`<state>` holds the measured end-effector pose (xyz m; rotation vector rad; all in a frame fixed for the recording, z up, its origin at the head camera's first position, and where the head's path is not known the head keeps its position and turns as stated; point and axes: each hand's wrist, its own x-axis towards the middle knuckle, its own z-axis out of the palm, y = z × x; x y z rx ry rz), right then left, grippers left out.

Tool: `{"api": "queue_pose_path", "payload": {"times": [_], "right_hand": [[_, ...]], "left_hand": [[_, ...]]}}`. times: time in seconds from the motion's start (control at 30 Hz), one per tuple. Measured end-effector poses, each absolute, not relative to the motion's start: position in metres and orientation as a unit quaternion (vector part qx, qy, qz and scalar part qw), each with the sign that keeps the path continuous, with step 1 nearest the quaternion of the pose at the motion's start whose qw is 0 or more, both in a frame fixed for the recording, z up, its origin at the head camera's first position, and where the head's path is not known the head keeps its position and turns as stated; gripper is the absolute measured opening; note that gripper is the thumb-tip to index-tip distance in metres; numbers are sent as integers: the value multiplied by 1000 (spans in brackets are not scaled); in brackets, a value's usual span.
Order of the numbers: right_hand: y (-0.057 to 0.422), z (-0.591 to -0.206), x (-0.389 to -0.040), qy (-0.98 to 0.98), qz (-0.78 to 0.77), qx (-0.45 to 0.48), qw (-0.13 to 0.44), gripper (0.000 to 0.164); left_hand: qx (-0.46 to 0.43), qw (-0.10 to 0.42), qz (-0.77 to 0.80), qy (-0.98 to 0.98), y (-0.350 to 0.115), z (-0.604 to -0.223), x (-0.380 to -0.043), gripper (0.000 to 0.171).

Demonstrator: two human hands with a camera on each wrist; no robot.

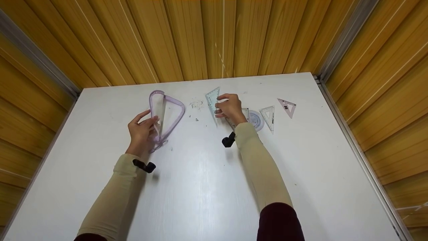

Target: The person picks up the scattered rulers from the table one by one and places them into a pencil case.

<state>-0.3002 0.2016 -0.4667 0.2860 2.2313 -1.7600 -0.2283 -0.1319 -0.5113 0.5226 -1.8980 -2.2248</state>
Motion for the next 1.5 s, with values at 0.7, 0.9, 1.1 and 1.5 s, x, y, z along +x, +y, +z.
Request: {"api": "queue_pose_path", "payload": {"times": [0.7, 0.9, 1.1, 1.5], "right_hand": [[133, -473, -324, 785, -596, 68, 156, 34], [113, -479, -327, 782, -598, 66, 165, 33], [96, -480, -327, 778, -602, 64, 166, 32], [65, -485, -323, 779, -601, 47, 169, 33]], "left_hand": [[177, 95, -741, -641, -129, -513, -230, 41], [177, 95, -741, -640, -130, -513, -228, 41], [170, 92, -747, -636, -129, -512, -227, 41], [178, 91, -756, -624, -126, -511, -228, 37]]}}
